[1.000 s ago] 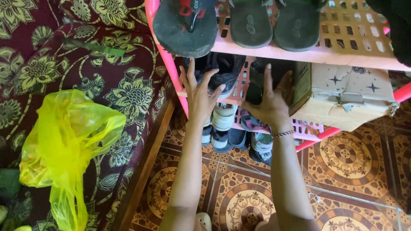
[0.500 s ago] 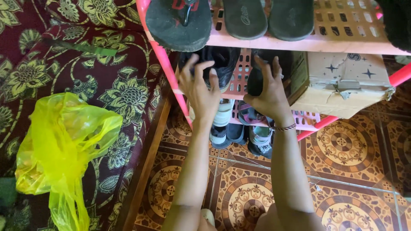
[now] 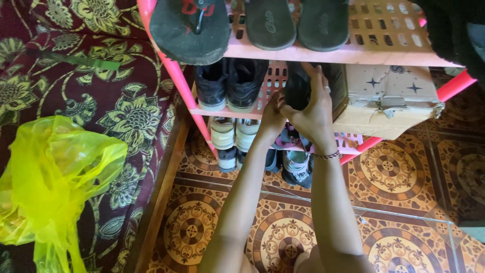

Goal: Organizing and cleaning shoes on a plastic shoe rack.

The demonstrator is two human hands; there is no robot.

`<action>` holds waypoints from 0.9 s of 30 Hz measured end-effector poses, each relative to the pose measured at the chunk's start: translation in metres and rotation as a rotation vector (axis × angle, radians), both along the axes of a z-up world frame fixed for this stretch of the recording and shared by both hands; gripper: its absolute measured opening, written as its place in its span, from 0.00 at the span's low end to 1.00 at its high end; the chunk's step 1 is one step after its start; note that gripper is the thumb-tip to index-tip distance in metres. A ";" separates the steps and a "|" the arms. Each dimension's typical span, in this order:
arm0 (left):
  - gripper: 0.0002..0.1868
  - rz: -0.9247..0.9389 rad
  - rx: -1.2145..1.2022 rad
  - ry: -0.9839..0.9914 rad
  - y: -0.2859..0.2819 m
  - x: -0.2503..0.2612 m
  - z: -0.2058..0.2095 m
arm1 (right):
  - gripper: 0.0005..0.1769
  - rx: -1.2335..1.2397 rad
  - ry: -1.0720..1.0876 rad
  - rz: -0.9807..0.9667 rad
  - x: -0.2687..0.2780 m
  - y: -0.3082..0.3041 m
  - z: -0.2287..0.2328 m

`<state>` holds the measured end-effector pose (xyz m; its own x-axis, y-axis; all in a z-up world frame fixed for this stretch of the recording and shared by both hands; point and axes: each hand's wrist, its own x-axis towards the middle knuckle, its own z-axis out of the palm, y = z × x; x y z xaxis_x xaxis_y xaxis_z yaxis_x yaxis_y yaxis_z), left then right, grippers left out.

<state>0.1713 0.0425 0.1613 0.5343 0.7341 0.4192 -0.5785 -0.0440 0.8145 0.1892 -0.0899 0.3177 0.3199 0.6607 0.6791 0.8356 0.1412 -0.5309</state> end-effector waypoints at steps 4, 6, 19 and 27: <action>0.26 0.041 0.068 0.025 -0.018 -0.004 0.031 | 0.49 0.029 0.022 -0.009 0.004 0.002 -0.004; 0.24 0.109 0.110 0.022 -0.021 -0.007 0.034 | 0.50 0.019 -0.013 0.011 -0.001 0.003 -0.004; 0.20 0.018 0.038 -0.038 0.005 -0.033 0.022 | 0.35 0.094 -0.130 0.177 -0.002 0.016 -0.018; 0.14 0.024 0.001 -0.009 0.013 -0.039 -0.003 | 0.30 0.037 -0.237 0.135 -0.011 0.024 -0.023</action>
